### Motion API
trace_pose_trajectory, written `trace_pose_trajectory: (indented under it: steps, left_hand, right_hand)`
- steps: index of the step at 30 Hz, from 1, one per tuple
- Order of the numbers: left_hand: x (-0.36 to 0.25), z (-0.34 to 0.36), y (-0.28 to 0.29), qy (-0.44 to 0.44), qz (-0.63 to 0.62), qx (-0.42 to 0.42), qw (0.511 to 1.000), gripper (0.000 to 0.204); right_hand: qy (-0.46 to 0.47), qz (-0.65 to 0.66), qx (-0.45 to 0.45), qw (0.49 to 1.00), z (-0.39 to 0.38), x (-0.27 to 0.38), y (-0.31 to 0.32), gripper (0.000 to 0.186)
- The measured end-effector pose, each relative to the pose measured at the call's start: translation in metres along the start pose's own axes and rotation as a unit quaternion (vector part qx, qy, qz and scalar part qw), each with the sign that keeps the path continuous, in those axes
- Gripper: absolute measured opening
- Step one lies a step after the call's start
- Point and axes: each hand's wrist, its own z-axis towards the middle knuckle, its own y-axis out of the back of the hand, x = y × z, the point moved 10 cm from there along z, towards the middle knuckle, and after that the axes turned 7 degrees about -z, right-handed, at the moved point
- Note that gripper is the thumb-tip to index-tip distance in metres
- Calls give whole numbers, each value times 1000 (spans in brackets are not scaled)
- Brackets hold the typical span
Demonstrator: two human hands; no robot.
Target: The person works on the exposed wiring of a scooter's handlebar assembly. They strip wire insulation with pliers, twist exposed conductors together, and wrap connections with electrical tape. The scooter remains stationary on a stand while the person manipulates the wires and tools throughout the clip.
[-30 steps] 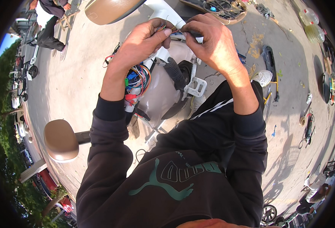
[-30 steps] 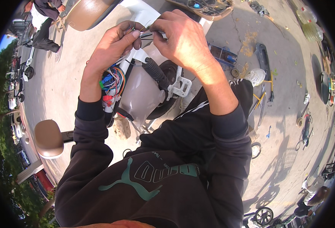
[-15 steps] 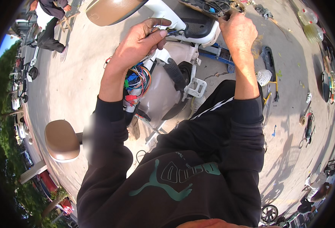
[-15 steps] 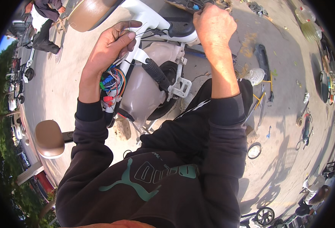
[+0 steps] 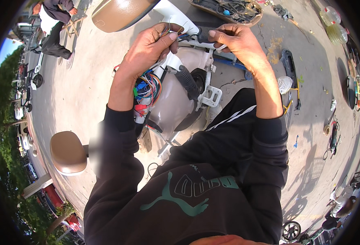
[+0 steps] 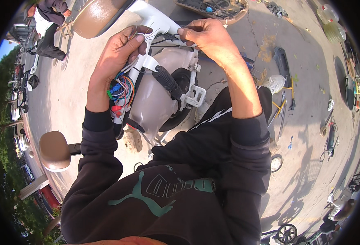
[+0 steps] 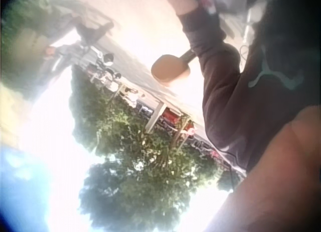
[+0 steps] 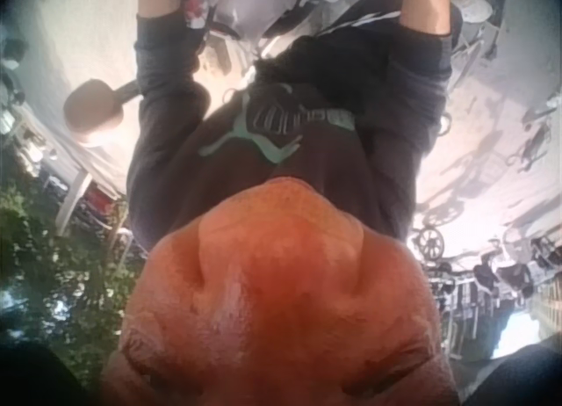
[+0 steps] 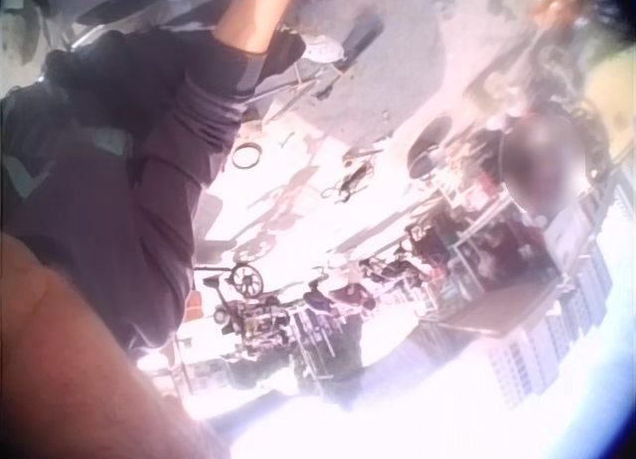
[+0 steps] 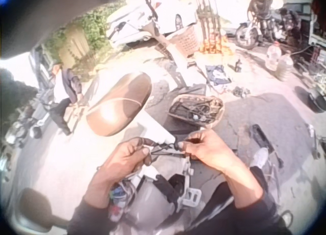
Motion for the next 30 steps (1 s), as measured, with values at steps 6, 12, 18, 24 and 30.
trace_pose_trajectory:
  steps: [6,12,18,24,30]
  left_hand:
    - [3,-2,2,-3,-2,3,1000,33]
    - [1,-4,6,-2,6,1,1000,33]
    - [0,-8,11,-4,15,-4,1000,34]
    - [-2,-11,12,17,48,-12,999,31]
    - [0,-11,21,31,30,-36,998,27]
  right_hand:
    - [26,143,28,989,-7,25,-34,33]
    - [10,62,89,994,-5,20,-51,29]
    - [208,-213,-113,948,-21,62,-41,19]
    - [221,-237,-223,919,-37,83,-40,15]
    - [185,-321,-275,887,-32,82,-51,13]
